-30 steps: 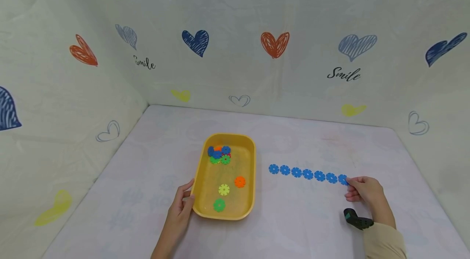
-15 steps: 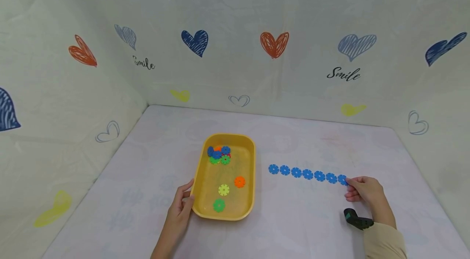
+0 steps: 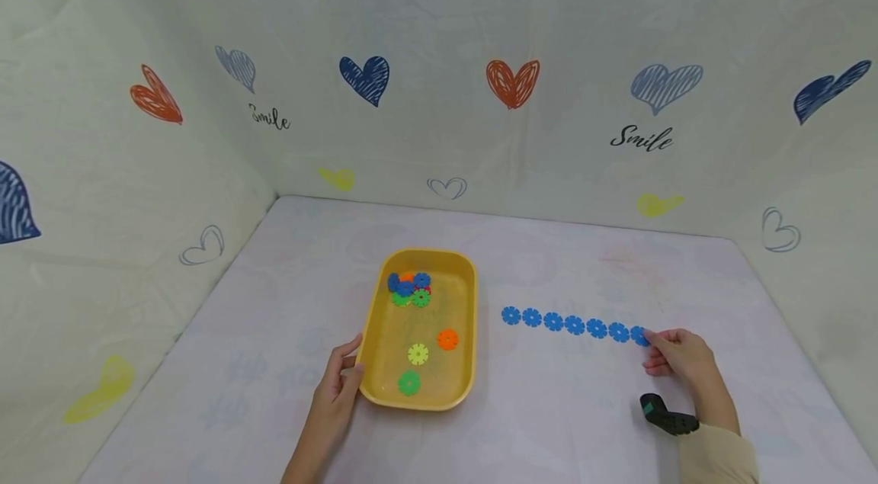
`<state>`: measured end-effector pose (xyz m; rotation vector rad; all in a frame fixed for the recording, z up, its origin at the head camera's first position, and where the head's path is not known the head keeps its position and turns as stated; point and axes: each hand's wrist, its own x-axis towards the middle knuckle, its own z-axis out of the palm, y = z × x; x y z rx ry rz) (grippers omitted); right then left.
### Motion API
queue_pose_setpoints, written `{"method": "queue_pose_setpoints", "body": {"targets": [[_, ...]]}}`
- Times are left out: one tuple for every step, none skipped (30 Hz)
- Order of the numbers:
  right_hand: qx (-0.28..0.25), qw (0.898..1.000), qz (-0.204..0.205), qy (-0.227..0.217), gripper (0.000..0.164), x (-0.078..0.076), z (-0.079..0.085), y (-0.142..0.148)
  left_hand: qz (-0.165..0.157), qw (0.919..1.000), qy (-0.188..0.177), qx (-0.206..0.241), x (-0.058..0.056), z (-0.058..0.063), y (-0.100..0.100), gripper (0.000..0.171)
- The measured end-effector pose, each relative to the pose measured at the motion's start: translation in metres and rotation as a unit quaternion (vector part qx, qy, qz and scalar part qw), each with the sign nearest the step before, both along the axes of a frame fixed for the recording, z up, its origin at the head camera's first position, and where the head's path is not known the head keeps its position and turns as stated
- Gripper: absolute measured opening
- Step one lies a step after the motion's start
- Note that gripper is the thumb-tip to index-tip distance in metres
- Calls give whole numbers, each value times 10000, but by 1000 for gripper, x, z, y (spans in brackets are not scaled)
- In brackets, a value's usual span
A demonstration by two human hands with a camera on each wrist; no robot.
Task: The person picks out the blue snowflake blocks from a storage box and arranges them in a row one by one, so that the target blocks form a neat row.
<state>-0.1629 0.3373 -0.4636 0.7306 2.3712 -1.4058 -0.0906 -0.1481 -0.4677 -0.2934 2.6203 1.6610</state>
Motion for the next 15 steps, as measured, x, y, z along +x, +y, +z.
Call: {"method": "queue_pose_setpoints", "body": {"targets": [[35,10000,2,43,49,1,1,-2,4,10000,5,-14,0,0,0,37],[92,9999,37,92,51,2,2,-4,11,10000,17,-28,0,0,0,37],[159,9997,86,137,52,2,3,-6,13,10000,17,-40,0,0,0,37],[215,9995,135,184,53,3,4,-7,13,10000,20,-43,0,0,0,37],[276,9991,206,245,55,3,4,-8,12,10000,21,-37,0,0,0,36],[339,9986,271,317,57,1,1,-8,11,10000,27,-33,0,0,-1,36],[452,9974,372,412,62,-1,-5,-6,3,10000,37,-22,0,0,-1,36],[574,9961,456,497,67,-5,-14,-4,-7,10000,51,-5,0,0,-1,36],[685,9946,521,588,71,-9,-23,-2,-11,10000,50,4,0,0,-1,36],[799,9926,596,693,74,-15,-32,-1,-17,10000,54,9,0,0,-1,36],[909,9902,687,808,77,-20,-41,0,-14,10000,54,11,0,0,-1,36],[986,9877,769,939,79,-26,-50,0,-9,10000,50,10,0,0,-1,36],[1023,9850,865,1083,80,-31,-57,-2,-4,10000,43,-4,0,0,0,36],[978,9833,940,1215,77,-36,-61,-7,7,10000,42,-14,0,0,0,36],[918,9815,1019,1338,74,-40,-62,-13,18,10000,39,-27,0,0,0,36]]}}
